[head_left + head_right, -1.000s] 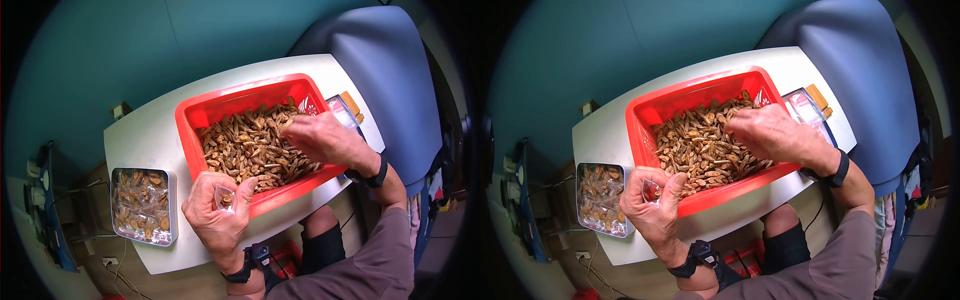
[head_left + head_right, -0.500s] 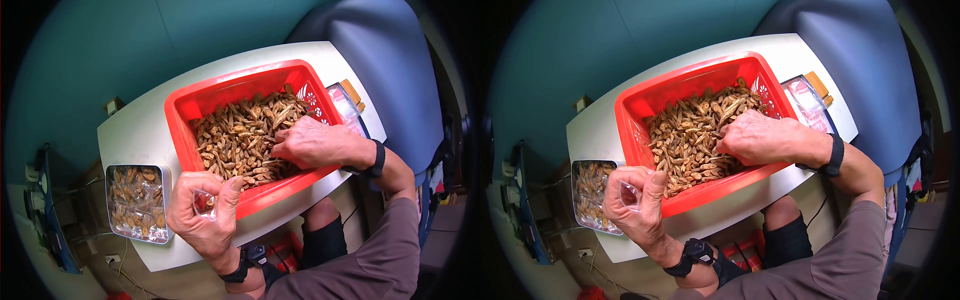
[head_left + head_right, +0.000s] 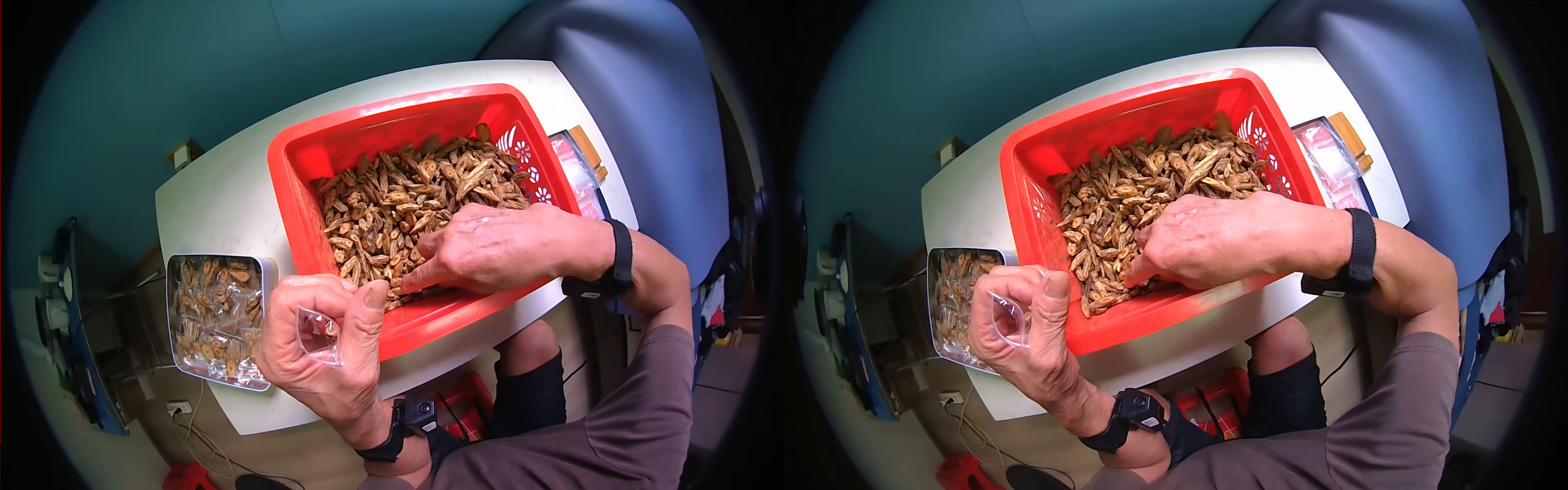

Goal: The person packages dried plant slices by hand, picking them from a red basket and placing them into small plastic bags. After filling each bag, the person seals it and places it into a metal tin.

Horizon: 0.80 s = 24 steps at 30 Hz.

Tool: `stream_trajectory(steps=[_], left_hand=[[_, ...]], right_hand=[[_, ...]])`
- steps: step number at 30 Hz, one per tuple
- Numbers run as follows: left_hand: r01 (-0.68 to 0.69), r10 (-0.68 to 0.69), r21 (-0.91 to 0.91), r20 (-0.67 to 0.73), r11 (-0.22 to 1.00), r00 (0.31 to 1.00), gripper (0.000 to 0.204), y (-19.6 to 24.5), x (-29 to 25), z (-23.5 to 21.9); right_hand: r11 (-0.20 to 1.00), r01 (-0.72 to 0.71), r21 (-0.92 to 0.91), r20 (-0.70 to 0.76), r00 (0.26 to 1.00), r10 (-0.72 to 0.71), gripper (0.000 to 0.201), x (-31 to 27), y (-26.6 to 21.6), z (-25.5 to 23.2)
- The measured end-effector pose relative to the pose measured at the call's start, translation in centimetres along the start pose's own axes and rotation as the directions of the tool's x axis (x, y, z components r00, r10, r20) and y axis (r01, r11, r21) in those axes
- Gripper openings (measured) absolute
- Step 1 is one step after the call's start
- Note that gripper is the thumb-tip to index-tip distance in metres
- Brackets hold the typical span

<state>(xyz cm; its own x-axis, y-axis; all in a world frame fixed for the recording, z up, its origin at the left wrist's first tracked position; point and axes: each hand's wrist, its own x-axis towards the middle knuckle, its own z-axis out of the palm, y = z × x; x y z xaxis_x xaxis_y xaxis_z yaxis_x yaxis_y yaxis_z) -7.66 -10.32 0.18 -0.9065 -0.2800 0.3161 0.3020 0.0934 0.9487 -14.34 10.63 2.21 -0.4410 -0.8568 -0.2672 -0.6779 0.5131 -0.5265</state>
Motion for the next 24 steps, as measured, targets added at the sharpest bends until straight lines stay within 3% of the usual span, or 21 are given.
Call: stream_trajectory(steps=[3, 7, 11, 13, 16, 20, 22, 23, 24], left_hand=[[0.018, -0.018, -0.001, 0.007, 1.0, 1.0, 0.032, 0.2, 0.1, 0.1], [0.016, -0.016, 0.003, 0.01, 1.0, 1.0, 0.032, -0.2, 0.0, 0.0], [0.048, -0.048, -0.023, 0.017, 0.999, 0.999, 0.031, -0.3, 0.0, -0.1], [0.05, -0.05, -0.014, 0.02, 0.999, 0.999, 0.031, -0.3, 0.0, -0.1], [0.073, -0.072, -0.028, 0.03, 0.997, 0.997, 0.031, -0.3, 0.0, -0.1], [0.0, -0.003, 0.061, 0.038, 0.998, 0.999, 0.031, -0.2, 0.0, -0.1], [-0.004, 0.001, 0.088, 0.041, 0.996, 0.999, 0.031, -0.1, -0.1, -0.1], [0.005, -0.008, 0.078, 0.042, 0.997, 0.999, 0.031, 0.0, -0.1, 0.1], [0.014, -0.016, 0.067, 0.042, 0.998, 0.999, 0.031, 0.1, -0.1, 0.2]], right_hand=[[0.998, -0.031, -0.05, 0.106, 0.994, 0.036, 0.037, 1.0, 0.7, -0.2], [0.997, -0.024, -0.073, 0.04, 0.999, 0.027, 0.022, 1.0, 1.6, 0.7], [0.994, -0.07, -0.082, 0.106, 0.991, 0.079, 0.017, 0.8, 1.4, 0.3], [0.996, -0.091, 0.003, 0.014, 0.996, 0.091, 0.012, 0.7, 1.3, 0.7], [0.989, -0.137, 0.055, 0.019, 0.99, 0.136, 0.01, 0.3, 0.9, 0.2], [0.97, -0.196, 0.141, -0.018, 0.98, 0.201, 0.015, -1.0, 1.4, 0.6], [0.985, -0.105, 0.135, -0.225, 0.965, 0.134, 0.024, -1.5, 1.7, 1.3], [0.986, -0.106, 0.131, -0.227, 0.965, 0.134, 0.024, -1.8, 1.8, 1.3], [0.977, -0.098, 0.191, -0.317, 0.936, 0.156, 0.024, -1.9, 1.9, 1.4]])
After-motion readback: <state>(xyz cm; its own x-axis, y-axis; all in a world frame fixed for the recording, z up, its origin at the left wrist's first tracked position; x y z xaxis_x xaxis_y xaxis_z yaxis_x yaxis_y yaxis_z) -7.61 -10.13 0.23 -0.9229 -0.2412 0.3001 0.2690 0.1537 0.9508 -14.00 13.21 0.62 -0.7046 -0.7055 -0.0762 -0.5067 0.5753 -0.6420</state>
